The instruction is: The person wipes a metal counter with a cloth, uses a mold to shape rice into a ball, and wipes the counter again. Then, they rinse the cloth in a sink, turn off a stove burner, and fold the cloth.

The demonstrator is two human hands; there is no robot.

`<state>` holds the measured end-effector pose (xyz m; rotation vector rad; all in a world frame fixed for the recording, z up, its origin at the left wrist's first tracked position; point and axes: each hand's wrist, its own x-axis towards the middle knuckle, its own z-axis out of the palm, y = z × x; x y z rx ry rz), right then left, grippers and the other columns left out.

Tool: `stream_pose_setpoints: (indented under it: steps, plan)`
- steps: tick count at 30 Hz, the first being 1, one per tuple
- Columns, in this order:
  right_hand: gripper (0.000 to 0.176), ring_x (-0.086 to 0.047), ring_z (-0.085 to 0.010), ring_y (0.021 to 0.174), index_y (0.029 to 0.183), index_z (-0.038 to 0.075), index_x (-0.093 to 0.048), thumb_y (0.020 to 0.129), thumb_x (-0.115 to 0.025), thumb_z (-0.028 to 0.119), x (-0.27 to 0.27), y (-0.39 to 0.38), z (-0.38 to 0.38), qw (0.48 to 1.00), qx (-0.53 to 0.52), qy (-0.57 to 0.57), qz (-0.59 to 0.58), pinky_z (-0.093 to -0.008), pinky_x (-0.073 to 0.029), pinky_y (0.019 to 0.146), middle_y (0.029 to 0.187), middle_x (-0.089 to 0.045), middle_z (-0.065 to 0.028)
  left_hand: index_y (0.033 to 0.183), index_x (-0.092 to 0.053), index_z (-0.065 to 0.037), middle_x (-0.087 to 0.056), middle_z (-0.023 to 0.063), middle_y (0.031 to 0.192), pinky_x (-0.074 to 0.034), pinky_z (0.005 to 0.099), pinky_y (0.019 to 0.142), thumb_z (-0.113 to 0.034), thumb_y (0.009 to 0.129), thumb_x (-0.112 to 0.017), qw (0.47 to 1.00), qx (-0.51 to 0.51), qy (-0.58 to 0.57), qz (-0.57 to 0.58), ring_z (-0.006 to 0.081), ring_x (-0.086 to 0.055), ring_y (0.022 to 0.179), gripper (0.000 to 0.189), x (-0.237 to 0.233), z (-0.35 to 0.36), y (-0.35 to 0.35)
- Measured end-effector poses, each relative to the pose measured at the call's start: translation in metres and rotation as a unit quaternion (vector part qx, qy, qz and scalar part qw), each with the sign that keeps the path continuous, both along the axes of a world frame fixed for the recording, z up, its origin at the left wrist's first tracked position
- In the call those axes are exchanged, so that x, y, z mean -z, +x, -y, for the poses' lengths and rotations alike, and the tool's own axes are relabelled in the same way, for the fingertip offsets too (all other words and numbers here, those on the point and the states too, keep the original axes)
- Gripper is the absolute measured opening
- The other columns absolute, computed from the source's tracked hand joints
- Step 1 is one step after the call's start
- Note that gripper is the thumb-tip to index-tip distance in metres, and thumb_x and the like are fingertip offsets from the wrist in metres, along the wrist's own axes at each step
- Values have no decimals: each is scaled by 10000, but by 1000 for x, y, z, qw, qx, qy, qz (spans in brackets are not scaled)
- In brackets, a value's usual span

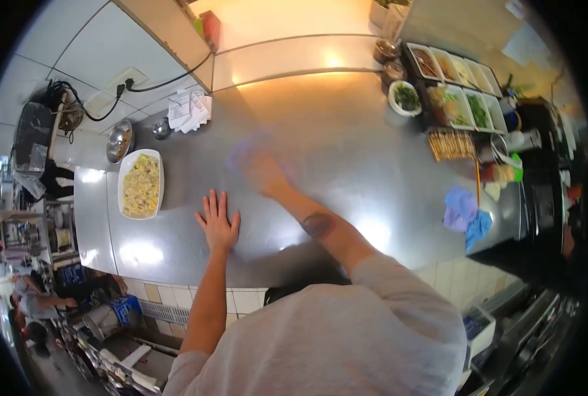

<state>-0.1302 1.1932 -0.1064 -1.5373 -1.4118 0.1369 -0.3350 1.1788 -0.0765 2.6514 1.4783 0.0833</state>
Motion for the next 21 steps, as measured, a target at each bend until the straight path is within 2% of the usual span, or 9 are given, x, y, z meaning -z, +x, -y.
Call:
stream_pose_setpoints:
  steps: [1,4,6,7,8,9,13,16,21]
  plan:
    - [268,-533,-254,1031,1032,88,-566,848,-463,254,1,-2,-11,958,-69,41,275,-418,-420,869,1038,-575,-108,1372,-292,-185,-174,56,1462,-55,596,1021,-382,821,-478,1000,2,-10,6,284,-133,1346,615,-1,-1,1]
    - [259,-566,-303,903,975,69,-603,815,-517,253,-9,59,-59,931,-146,-103,319,-418,-415,869,992,-592,-161,1366,-306,-183,-184,64,1458,-56,602,1017,-368,804,-499,1000,-3,-26,-3,292,-137,1344,622,-2,-3,2]
    - [255,-566,-326,875,918,46,-608,827,-458,232,-3,145,-106,951,36,-210,225,-446,-438,799,937,-602,-171,1363,-310,-180,-184,70,1458,-56,607,1014,-367,793,-508,999,-11,-35,0,300,-137,1343,631,-6,-2,4]
    - [282,-558,-347,908,1023,37,-561,839,-442,213,-12,182,-108,958,174,-175,144,-473,-425,801,974,-588,-194,1361,-313,-178,-183,76,1457,-56,612,1010,-365,782,-517,999,-1,-43,9,308,-138,1341,641,-8,-5,6]
    - [248,-566,-312,833,926,45,-597,822,-454,219,-8,234,-110,932,231,22,278,-461,-418,769,896,-602,-169,1361,-313,-178,-183,76,1457,-56,612,1010,-365,782,-517,999,-15,-35,2,308,-138,1341,641,-9,-6,7]
    - [317,-527,-338,982,1069,49,-553,864,-399,234,14,293,-132,936,200,-162,240,-474,-383,877,1055,-567,-177,1358,-317,-174,-182,84,1457,-56,616,1007,-368,775,-523,999,-12,-42,-1,315,-138,1340,648,-9,-6,8]
    - [272,-539,-286,903,927,44,-571,826,-434,255,11,338,-172,778,526,-115,325,-463,-394,779,982,-578,-120,1352,-325,-166,-179,100,1455,-56,620,1002,-380,756,-535,998,-11,-57,-11,325,-140,1338,667,-6,-9,6]
    - [273,-527,-303,940,940,29,-569,842,-409,227,-9,286,-226,823,448,-221,270,-448,-385,825,987,-575,-148,1349,-331,-168,-182,101,1454,-59,616,1002,-390,761,-533,998,-9,-64,-9,327,-147,1336,660,-6,-10,6]
    - [352,-512,-301,1039,1085,-5,-552,828,-377,160,22,117,-300,946,184,-52,260,-451,-340,939,1116,-553,-164,1345,-338,-178,-195,99,1450,-65,611,1004,-408,773,-527,997,-21,-70,7,325,-153,1335,645,-9,-10,5]
